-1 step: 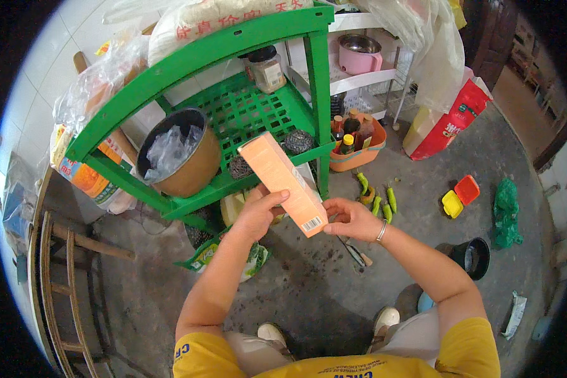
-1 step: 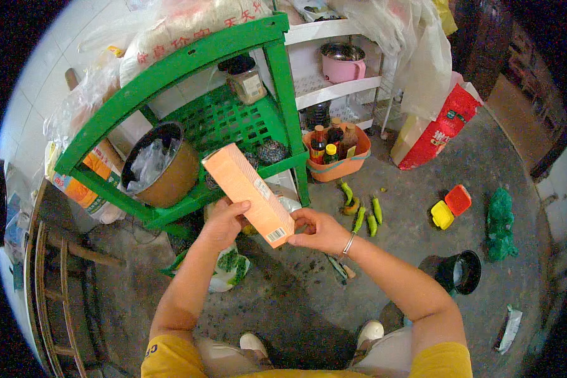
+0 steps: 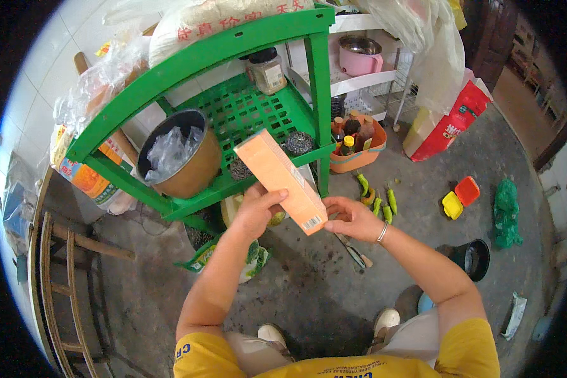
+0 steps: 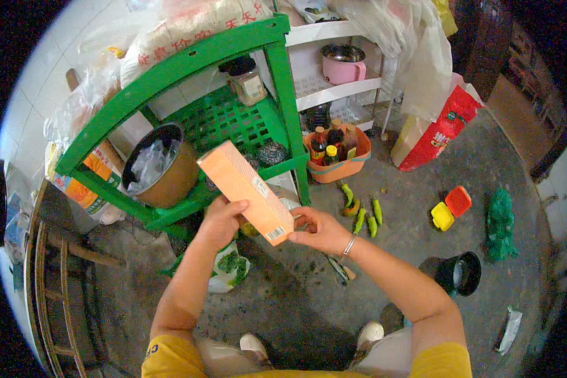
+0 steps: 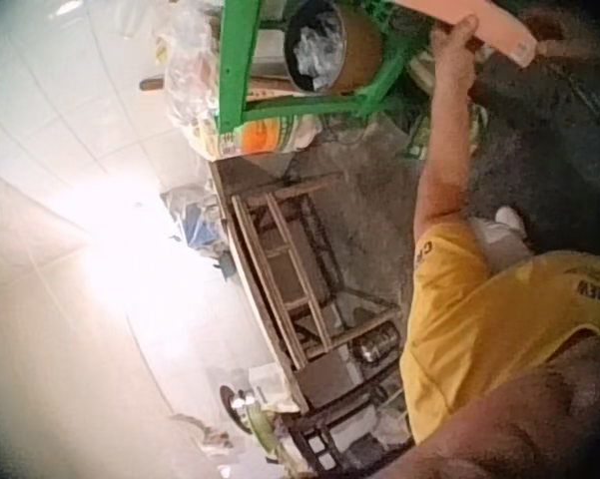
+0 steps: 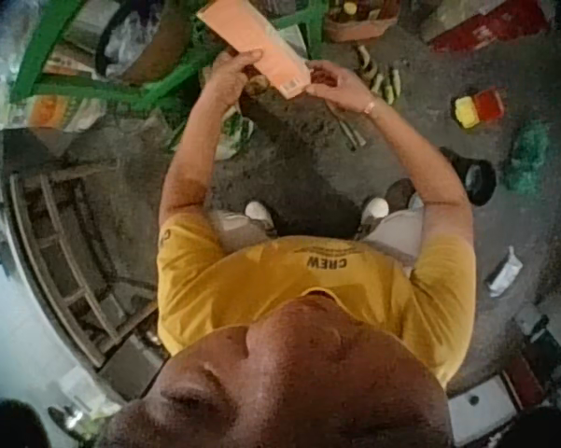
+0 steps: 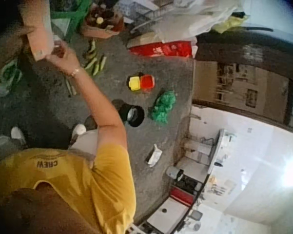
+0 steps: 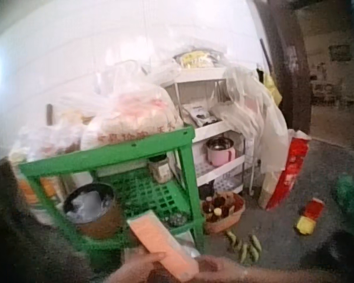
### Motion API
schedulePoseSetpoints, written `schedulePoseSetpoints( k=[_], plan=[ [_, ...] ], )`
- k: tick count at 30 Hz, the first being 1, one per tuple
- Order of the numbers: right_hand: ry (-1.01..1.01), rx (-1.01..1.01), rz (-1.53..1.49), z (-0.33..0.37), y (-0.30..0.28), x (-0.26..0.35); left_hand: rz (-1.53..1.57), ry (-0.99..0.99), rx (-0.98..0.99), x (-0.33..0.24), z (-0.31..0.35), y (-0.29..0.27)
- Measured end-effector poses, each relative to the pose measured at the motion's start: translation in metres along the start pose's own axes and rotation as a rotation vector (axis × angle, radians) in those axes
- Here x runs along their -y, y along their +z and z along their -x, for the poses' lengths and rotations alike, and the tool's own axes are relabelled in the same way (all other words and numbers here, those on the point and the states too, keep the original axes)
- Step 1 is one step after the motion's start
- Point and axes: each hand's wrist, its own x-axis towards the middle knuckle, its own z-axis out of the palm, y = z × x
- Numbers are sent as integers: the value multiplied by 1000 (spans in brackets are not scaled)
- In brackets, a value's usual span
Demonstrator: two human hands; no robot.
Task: The person picks up several food items including squash, peppers, and packages of dried goods from the floor and organizes them onto a green plastic shelving unit alongside kitchen supplies like steel wool and a steamer tray.
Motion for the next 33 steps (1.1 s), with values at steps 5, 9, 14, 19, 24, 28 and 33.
schedulePoseSetpoints(
  k=[5, 9, 14, 19, 24, 28, 33],
  plan=[
    [-126, -226, -40, -10, -13, 23, -100, 178, -60, -42, -15, -13],
    [-357, -251, 244, -17, -12, 33, -363, 378, -114, -27, -9, -8],
    [-233, -304, 630, -16, 25, 58, -572, 403, -268, -8, 2, 17],
    [-274, -361, 637, -24, 22, 51, -729, 555, -381, -11, -12, 6],
    [-307, -359, 585, -21, -2, 43, -661, 668, -407, -59, -75, -6],
    [-239, -298, 577, -21, -2, 37, -489, 754, -360, -53, -140, 5],
    [-282, -210, 639, -15, -6, 28, -524, 699, -482, -28, -183, 28]
  ],
)
